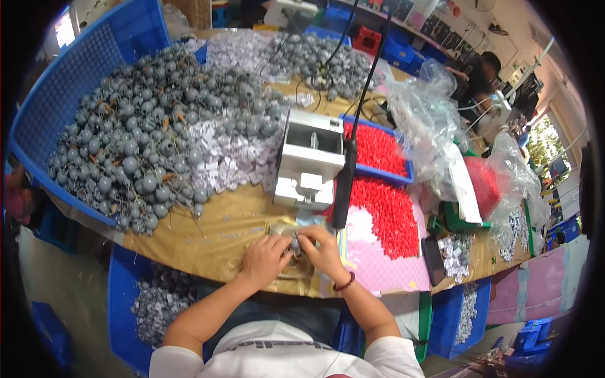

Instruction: Assembling small grey bulbous components by placing them in a fixture and using an electric screwdriver.

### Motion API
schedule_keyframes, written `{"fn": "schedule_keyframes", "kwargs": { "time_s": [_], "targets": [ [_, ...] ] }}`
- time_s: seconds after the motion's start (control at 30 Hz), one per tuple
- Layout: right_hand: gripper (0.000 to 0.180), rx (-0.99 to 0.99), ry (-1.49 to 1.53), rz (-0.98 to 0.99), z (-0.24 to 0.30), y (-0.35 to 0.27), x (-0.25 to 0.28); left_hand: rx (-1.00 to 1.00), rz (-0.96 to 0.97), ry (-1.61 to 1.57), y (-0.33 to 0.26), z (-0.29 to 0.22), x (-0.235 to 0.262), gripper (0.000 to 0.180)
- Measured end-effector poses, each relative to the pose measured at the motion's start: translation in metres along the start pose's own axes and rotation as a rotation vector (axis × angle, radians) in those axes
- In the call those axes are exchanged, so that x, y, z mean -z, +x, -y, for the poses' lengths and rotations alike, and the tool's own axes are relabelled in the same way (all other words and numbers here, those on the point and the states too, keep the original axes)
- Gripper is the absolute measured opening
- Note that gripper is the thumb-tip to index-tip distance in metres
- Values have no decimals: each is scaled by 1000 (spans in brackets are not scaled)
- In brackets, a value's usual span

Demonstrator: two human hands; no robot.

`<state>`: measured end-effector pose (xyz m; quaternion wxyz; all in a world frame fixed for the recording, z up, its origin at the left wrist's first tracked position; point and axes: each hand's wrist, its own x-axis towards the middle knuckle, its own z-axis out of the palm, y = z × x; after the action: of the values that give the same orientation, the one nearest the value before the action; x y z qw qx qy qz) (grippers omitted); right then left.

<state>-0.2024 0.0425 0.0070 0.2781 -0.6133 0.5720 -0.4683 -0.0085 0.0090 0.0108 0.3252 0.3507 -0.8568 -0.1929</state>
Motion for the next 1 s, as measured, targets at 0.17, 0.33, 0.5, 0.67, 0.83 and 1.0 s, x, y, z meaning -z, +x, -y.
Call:
{"fn": "schedule_keyframes", "kwargs": {
  "time_s": [0.17, 0.33, 0.5, 0.67, 0.83, 1.0],
  "targets": [
    [8, -144, 215, -32, -8, 6, -14, 7, 15, 6, 1, 3, -2, 35],
    [12, -288, 409, -146, -4, 8, -29, 19, 10, -16, 4, 4, -3, 36],
    [11, -165, 289, -246, -5, 12, -42, 28, 26, -17, 7, 3, -2, 36],
    [11, -183, 243, -270, -1, 26, -43, 34, 57, -5, 7, 2, -1, 36],
    [13, -149, 418, -154, -8, 29, -35, 63, 52, -105, 7, 6, -1, 36],
    [17, -157, 326, -85, -32, 11, 19, 70, 167, -171, -26, 13, 60, 35]
  ]
}}
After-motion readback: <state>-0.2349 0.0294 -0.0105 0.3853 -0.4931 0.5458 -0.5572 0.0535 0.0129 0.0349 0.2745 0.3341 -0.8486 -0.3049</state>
